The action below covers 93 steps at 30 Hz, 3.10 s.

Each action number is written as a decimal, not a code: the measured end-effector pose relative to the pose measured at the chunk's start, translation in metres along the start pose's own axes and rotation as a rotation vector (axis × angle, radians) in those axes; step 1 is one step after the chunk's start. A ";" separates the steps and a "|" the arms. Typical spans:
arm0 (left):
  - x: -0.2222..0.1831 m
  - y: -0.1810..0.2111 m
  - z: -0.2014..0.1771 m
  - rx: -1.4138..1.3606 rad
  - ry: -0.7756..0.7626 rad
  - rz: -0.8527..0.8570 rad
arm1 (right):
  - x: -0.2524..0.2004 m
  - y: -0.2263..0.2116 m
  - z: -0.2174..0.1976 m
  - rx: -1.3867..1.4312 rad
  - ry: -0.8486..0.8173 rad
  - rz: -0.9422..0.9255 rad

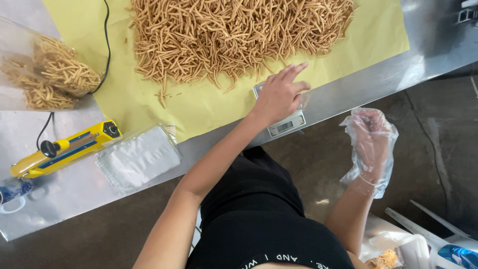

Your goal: The person scoops thin, stick-like snack items from a large pile on a yellow sheet into clear plastic bags. They place the filled bags onto a digital scale to measure the weight, adjusting the contents as needed. The person then moves the weighed bags to a stack of empty bags on the table.

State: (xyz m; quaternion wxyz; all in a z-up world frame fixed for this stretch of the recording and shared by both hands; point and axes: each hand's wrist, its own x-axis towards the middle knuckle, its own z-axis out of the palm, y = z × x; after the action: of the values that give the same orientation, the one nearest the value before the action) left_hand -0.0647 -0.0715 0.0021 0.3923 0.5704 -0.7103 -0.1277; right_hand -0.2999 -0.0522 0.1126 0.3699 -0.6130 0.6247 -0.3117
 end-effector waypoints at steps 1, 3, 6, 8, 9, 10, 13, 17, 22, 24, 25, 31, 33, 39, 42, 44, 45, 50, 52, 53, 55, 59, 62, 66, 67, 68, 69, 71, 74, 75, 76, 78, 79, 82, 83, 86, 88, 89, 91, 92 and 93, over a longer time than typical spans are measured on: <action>-0.002 -0.011 0.009 0.037 -0.129 -0.071 | -0.001 0.002 0.004 0.064 -0.012 -0.003; -0.008 -0.034 0.025 0.110 -0.384 -0.217 | 0.004 0.007 0.009 0.087 -0.029 0.010; -0.031 -0.065 0.022 -0.055 -0.224 -0.279 | 0.008 0.014 0.014 -0.029 -0.031 0.025; -0.042 -0.065 0.004 -0.080 -0.183 -0.272 | 0.006 0.022 0.016 -0.190 -0.046 -0.083; -0.048 -0.062 -0.015 -0.080 -0.151 -0.279 | 0.014 0.024 0.022 -0.275 -0.069 -0.207; -0.055 -0.053 -0.035 -0.084 -0.153 -0.324 | 0.019 0.026 0.027 -0.358 -0.087 -0.334; -0.070 -0.028 -0.093 -0.116 -0.075 -0.440 | 0.026 0.028 0.050 -0.139 -0.181 -0.190; -0.099 -0.057 -0.138 -0.147 0.109 -0.556 | 0.041 0.028 0.082 -0.238 -0.302 -0.231; -0.163 -0.129 -0.199 -0.070 0.275 -0.856 | 0.055 0.032 0.112 -0.309 -0.412 -0.478; -0.189 -0.158 -0.237 -0.022 0.435 -0.720 | 0.052 0.031 0.119 -0.259 -0.450 -0.423; -0.201 -0.172 -0.257 0.058 0.439 -0.656 | 0.049 0.030 0.120 -0.238 -0.466 -0.392; -0.267 -0.254 -0.356 -0.001 0.455 -0.872 | 0.030 0.002 0.133 -0.384 -0.414 -0.393; -0.289 -0.290 -0.370 0.084 0.476 -0.945 | 0.024 -0.012 0.135 -0.430 -0.422 -0.370; -0.313 -0.328 -0.396 0.557 0.441 -0.792 | 0.020 -0.017 0.149 -0.430 -0.465 -0.338; -0.302 -0.280 -0.392 0.582 0.633 -0.730 | 0.020 -0.001 0.145 -0.419 -0.471 -0.287; -0.286 -0.251 -0.342 0.390 0.680 -0.833 | 0.026 0.005 0.155 -0.418 -0.480 -0.291; -0.281 -0.240 -0.297 0.327 0.510 -0.950 | 0.032 0.006 0.157 -0.439 -0.500 -0.322; -0.334 -0.222 -0.122 0.401 -0.214 -1.101 | 0.031 0.004 0.163 -0.502 -0.544 -0.365; -0.351 -0.219 -0.094 0.422 -0.212 -1.191 | 0.035 0.000 0.168 -0.420 -0.572 -0.371; -0.358 -0.213 -0.085 0.427 -0.237 -1.241 | 0.035 -0.001 0.168 -0.420 -0.578 -0.394; -0.364 -0.206 -0.074 0.421 -0.267 -1.318 | 0.037 -0.005 0.173 -0.420 -0.589 -0.445; -0.384 -0.209 -0.057 0.332 -0.185 -1.309 | 0.035 -0.015 0.174 -0.510 -0.583 -0.451; -0.402 -0.217 -0.046 0.319 -0.135 -1.256 | 0.036 -0.012 0.172 -0.562 -0.585 -0.495; -0.427 -0.224 -0.055 -0.014 0.194 -1.278 | 0.048 0.006 0.170 -0.538 -0.594 -0.480; -0.432 -0.224 -0.059 -0.072 0.247 -1.277 | 0.052 0.014 0.169 -0.529 -0.599 -0.461; -0.436 -0.223 -0.063 -0.131 0.299 -1.277 | 0.057 0.021 0.169 -0.493 -0.611 -0.417; -0.441 -0.220 -0.069 -0.087 0.328 -1.243 | 0.064 0.028 0.170 -0.454 -0.625 -0.376; -0.450 -0.216 -0.086 0.054 0.345 -1.202 | 0.080 0.042 0.166 -0.399 -0.651 -0.227; -0.445 -0.204 -0.118 0.364 0.348 -1.129 | 0.119 0.078 0.164 -0.252 -0.661 0.077; -0.440 -0.203 -0.131 0.469 0.291 -1.146 | 0.140 0.096 0.170 -0.143 -0.641 0.162; -0.431 -0.202 -0.142 0.575 0.233 -1.160 | 0.160 0.116 0.173 -0.032 -0.620 0.245; -0.413 -0.194 -0.163 0.608 0.170 -1.276 | 0.204 0.158 0.175 0.124 -0.502 0.357; -0.401 -0.189 -0.174 0.608 0.166 -1.288 | 0.225 0.176 0.174 0.235 -0.471 0.435; -0.370 -0.175 -0.206 0.619 0.126 -1.291 | 0.267 0.214 0.169 0.607 -0.386 0.658; -0.359 -0.171 -0.215 0.627 0.093 -1.268 | 0.275 0.220 0.169 0.687 -0.391 0.692; -0.328 -0.171 -0.220 0.680 0.060 -1.120 | 0.291 0.230 0.183 0.416 -0.511 0.437; -0.309 -0.170 -0.219 0.696 0.021 -1.019 | 0.298 0.229 0.206 -0.382 -0.640 -0.169; -0.297 -0.170 -0.215 0.694 -0.016 -0.975 | 0.304 0.228 0.219 -0.777 -0.666 -0.486; -0.266 -0.168 -0.208 0.690 -0.065 -0.924 | 0.316 0.226 0.245 -0.861 -0.737 -0.492; -0.249 -0.167 -0.204 0.689 -0.077 -0.916 | 0.320 0.226 0.257 -0.632 -0.773 -0.282; -0.231 -0.165 -0.198 0.682 -0.094 -0.909 | 0.320 0.227 0.267 -0.231 -0.773 0.059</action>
State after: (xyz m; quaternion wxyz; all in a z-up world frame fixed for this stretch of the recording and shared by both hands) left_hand 0.2013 0.1395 -0.0661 0.0596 0.9068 -0.4110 -0.0723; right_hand -0.1878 -0.3416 -0.2459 0.5152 -0.7044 0.4877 0.0247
